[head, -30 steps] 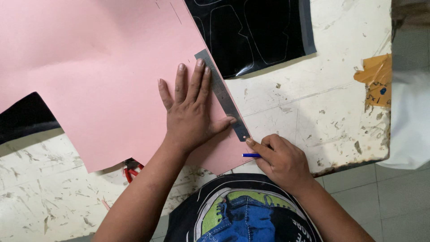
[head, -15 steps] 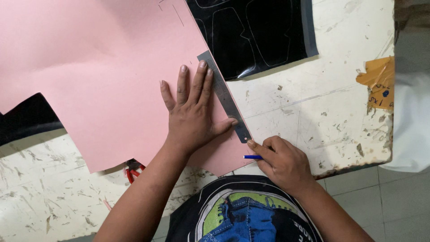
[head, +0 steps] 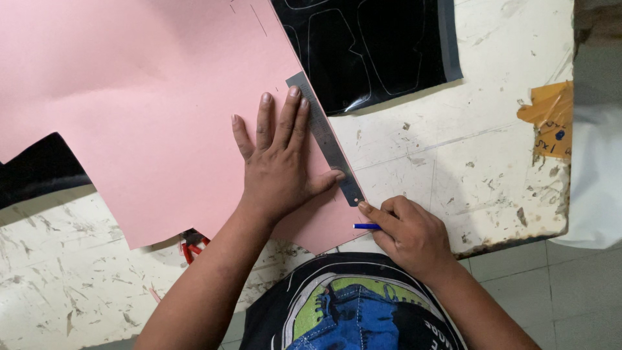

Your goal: The person traces around paper shoe pattern pieces onto pink material with a pen, then uses a metal ruler to draw straight guide lines on the material. They carry pattern pieces between two work tables and mark measurement lines along a paper strip.

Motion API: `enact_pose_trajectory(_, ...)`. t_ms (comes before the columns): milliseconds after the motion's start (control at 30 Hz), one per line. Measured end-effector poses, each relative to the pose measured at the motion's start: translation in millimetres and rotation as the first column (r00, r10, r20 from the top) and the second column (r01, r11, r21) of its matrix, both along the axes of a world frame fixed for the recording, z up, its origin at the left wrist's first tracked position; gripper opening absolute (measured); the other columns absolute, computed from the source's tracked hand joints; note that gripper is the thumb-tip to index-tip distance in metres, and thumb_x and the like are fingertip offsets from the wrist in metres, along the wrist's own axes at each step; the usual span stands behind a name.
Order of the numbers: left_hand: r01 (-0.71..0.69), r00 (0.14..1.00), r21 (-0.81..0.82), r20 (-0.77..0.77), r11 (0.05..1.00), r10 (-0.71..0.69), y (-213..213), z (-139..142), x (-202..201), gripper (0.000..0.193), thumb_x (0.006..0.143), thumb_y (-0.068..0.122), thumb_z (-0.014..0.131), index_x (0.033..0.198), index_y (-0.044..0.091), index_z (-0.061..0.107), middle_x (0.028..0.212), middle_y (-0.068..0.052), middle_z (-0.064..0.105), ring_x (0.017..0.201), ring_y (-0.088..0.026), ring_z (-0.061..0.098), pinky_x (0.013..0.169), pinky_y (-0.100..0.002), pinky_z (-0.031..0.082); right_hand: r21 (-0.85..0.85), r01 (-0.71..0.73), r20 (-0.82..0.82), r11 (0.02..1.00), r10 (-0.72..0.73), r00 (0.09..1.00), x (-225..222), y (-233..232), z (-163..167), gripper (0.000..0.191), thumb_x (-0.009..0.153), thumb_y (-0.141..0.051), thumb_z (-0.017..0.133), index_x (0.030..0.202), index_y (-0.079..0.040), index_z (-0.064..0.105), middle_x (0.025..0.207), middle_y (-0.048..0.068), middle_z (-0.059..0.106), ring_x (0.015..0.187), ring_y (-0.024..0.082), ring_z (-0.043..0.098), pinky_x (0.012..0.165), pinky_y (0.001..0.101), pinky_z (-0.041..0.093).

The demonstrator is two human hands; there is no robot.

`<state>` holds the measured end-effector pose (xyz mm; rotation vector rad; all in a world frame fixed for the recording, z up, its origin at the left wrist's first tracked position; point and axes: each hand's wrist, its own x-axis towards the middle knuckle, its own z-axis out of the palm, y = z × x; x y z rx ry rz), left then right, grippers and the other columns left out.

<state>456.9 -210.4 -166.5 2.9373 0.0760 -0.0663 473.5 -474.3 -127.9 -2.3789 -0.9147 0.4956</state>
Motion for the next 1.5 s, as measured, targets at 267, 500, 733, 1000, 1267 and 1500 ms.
enact_pose_trajectory(267,-0.006,1.000,-0.029,-0.010,1.000,0.006,0.2,1.6,1.0,0.127,0.084,0.099,0.043,0.165,0.002,0.033,0.174,-0.013,0.017,0.158,-0.034,-0.007,0.117,-0.062,-0.021,-0.007,0.005,-0.048,1.000,-0.006,0.999,0.0,0.4,-0.5,0.055,0.072,-0.018,0.084,0.125,-0.018,0.073,0.087,0.001,0.063,0.071,0.015,0.063,0.058,0.0307,0.054)
enact_pose_trajectory(500,-0.013,0.999,-0.011,-0.049,1.000,0.013,-0.5,2.3,-0.3,0.127,0.083,0.097,0.044,0.166,0.003,0.032,0.175,-0.012,0.017,0.159,-0.033,-0.006,0.117,-0.063,-0.020,0.127,0.063,0.028,0.990,-0.067,0.997,-2.4,-2.1,-3.1,0.042,0.077,-0.023,0.085,0.114,-0.009,0.073,0.088,0.005,0.065,0.072,0.020,0.065,0.062,0.0343,0.053)
enact_pose_trajectory(733,-0.023,0.997,-0.069,-0.070,0.997,0.018,0.3,2.0,-0.4,0.128,0.084,0.098,0.045,0.167,0.003,0.029,0.175,-0.013,0.015,0.158,-0.034,-0.006,0.117,-0.063,-0.019,0.128,0.054,0.040,0.990,-0.059,0.997,-3.9,-2.3,-4.7,0.042,0.078,-0.024,0.084,0.117,-0.011,0.075,0.084,0.003,0.063,0.069,0.016,0.062,0.058,0.0320,0.051)
enact_pose_trajectory(1000,-0.025,0.995,-0.078,-0.096,0.997,0.018,1.2,1.9,-0.2,0.127,0.083,0.097,0.043,0.167,0.004,0.027,0.175,-0.013,0.014,0.157,-0.035,-0.006,0.115,-0.065,-0.019,0.056,0.006,0.038,0.998,-0.008,0.999,-3.1,-1.7,-4.4,0.043,0.079,-0.025,0.082,0.121,-0.017,0.075,0.084,0.000,0.061,0.068,0.013,0.059,0.057,0.0301,0.051)
enact_pose_trajectory(1267,-0.016,0.997,-0.072,-0.073,0.997,0.011,1.6,-0.2,-1.2,0.127,0.084,0.098,0.041,0.166,0.001,0.030,0.174,-0.014,0.015,0.157,-0.035,-0.007,0.115,-0.064,-0.020,0.053,-0.011,0.053,0.999,0.008,0.999,-2.5,-1.3,-3.3,0.046,0.078,-0.025,0.082,0.123,-0.019,0.074,0.084,0.000,0.060,0.069,0.014,0.060,0.057,0.0315,0.051)
enact_pose_trajectory(1500,-0.013,0.997,-0.063,-0.072,0.998,0.008,2.4,1.2,-2.2,0.126,0.086,0.097,0.043,0.167,0.001,0.030,0.175,-0.013,0.015,0.158,-0.034,-0.007,0.116,-0.063,-0.020,0.045,-0.011,0.029,0.999,0.009,1.000,-3.0,-0.9,-3.8,0.046,0.079,-0.026,0.083,0.124,-0.019,0.074,0.083,-0.001,0.059,0.069,0.013,0.060,0.056,0.0306,0.051)
